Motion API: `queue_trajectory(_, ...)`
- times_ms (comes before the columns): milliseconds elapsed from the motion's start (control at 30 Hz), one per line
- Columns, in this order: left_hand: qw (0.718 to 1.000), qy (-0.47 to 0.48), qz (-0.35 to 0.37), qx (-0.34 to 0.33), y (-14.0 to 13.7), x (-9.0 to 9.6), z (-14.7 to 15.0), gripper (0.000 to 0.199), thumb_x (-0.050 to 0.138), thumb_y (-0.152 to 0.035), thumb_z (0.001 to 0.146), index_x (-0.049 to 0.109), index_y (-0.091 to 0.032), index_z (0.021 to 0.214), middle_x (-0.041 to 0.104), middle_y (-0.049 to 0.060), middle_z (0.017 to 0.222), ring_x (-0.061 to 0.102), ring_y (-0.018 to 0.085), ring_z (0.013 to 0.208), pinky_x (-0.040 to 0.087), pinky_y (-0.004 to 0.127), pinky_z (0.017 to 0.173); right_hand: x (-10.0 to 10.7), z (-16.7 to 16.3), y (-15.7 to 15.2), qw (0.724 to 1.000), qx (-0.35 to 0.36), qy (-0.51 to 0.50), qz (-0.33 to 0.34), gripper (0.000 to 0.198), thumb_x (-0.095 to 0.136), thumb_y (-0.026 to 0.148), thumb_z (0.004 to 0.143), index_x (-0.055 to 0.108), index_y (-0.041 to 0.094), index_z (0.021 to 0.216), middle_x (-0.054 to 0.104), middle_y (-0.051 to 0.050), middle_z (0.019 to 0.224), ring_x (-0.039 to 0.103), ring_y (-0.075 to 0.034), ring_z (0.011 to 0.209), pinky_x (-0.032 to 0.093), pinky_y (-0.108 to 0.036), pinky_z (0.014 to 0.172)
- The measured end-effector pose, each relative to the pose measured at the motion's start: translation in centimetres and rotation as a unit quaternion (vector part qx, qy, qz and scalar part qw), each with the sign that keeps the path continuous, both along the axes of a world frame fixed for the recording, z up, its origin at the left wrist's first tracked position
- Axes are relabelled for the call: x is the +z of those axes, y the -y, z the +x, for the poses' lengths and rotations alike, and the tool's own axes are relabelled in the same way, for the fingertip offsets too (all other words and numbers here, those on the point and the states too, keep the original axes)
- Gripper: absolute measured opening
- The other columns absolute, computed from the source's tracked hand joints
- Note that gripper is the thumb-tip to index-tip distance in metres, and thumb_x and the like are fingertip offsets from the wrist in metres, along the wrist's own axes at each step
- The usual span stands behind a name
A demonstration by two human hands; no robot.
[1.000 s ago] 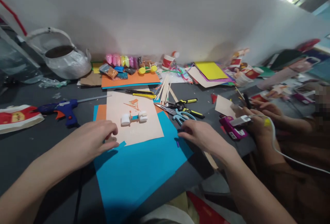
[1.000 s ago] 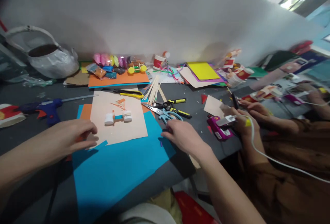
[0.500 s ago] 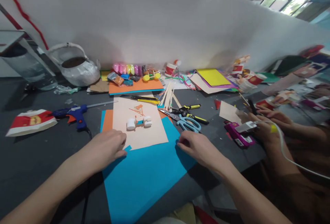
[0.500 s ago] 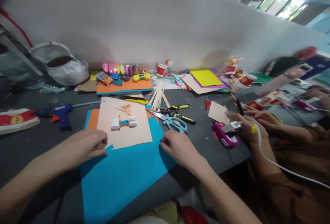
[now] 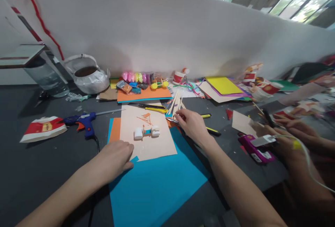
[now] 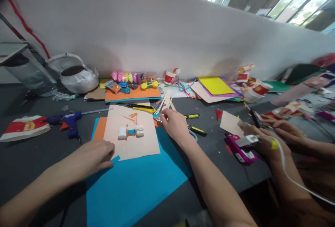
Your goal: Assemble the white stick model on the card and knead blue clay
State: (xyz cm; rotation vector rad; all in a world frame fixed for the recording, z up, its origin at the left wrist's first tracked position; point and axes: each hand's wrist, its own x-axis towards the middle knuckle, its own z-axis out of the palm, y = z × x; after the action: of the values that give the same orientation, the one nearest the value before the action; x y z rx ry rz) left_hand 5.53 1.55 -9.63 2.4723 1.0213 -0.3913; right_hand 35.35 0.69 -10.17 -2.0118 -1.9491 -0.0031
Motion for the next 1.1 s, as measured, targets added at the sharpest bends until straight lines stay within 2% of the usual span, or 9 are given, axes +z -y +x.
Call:
queue_trajectory(133,1.000,0.006,0.000,-0.004,0.0,-0.5,0.3,0.008,0.061,-0.023,0.087,0.063,-0.018,0.082,0.070,0.011,0.089,0.065,0.028,0.081,0.035,0.033,0.063,-1.3,-1.1,1.3,0.995,0.081,-0.051,0.032,0.024,0.047,0.029,0.098,0.068,0.018,0.097,0.071,-0.007,0.087,0.064,-0.020,0.075,0.044,-0.028,0.067)
queue_trajectory(267,1.000,0.015,-0.009,-0.009,-0.1,-0.8,0.5,0.013,0.054,-0.019,0.090,0.062,-0.019,0.079,0.070,0.010,0.086,0.064,0.028,0.083,0.035,0.032,0.064,-1.2,-1.9,1.9,0.983,0.156,-0.075,0.064,0.026,0.044,0.030,0.101,0.067,0.016,0.100,0.070,-0.009,0.089,0.064,-0.022,0.078,0.046,-0.031,0.072)
queue_trajectory(367,0.999,0.031,-0.010,-0.007,-0.2,-0.9,0.4,0.011,0.054,-0.018,0.089,0.060,-0.019,0.080,0.068,0.009,0.085,0.063,0.026,0.080,0.034,0.031,0.063,-0.9,-2.8,2.4,0.971,0.209,-0.083,0.078,0.024,0.045,0.028,0.102,0.065,0.017,0.099,0.069,-0.010,0.089,0.063,-0.022,0.081,0.047,-0.032,0.074)
queue_trajectory(433,0.999,0.048,-0.013,-0.013,-0.3,-0.9,0.3,0.007,0.054,-0.017,0.088,0.059,-0.019,0.084,0.068,0.007,0.087,0.062,0.024,0.080,0.034,0.030,0.062,-0.9,-3.6,2.8,0.962,0.248,-0.086,0.077,0.022,0.044,0.027,0.103,0.064,0.017,0.101,0.068,-0.009,0.088,0.063,-0.021,0.080,0.047,-0.031,0.072)
queue_trajectory(633,0.992,0.111,-0.054,-0.033,-0.7,-1.4,-0.2,0.013,0.050,-0.018,0.089,0.062,-0.024,0.087,0.069,0.001,0.087,0.061,0.019,0.080,0.037,0.027,0.066,-2.1,-5.8,3.5,0.926,0.371,-0.067,0.034,0.029,0.038,0.025,0.105,0.064,0.016,0.097,0.067,-0.010,0.085,0.061,-0.021,0.079,0.043,-0.029,0.067)
queue_trajectory(833,0.992,0.105,-0.063,-0.010,-1.0,-1.8,-0.4,0.012,0.050,-0.018,0.087,0.061,-0.020,0.084,0.068,0.004,0.086,0.060,0.019,0.079,0.037,0.027,0.065,-2.8,-6.2,3.5,0.916,0.398,-0.059,0.006,0.029,0.037,0.024,0.105,0.063,0.015,0.095,0.062,-0.008,0.080,0.055,-0.020,0.074,0.038,-0.029,0.064)
queue_trajectory(1100,0.993,0.081,-0.073,0.040,-1.9,0.3,-1.3,0.015,0.048,-0.026,0.089,0.060,-0.021,0.082,0.068,0.001,0.077,0.060,0.018,0.072,0.036,0.026,0.061,-3.0,-6.2,3.5,0.916,0.397,-0.057,-0.007,0.030,0.039,0.025,0.105,0.061,0.015,0.087,0.061,-0.007,0.078,0.052,-0.019,0.071,0.035,-0.029,0.063)
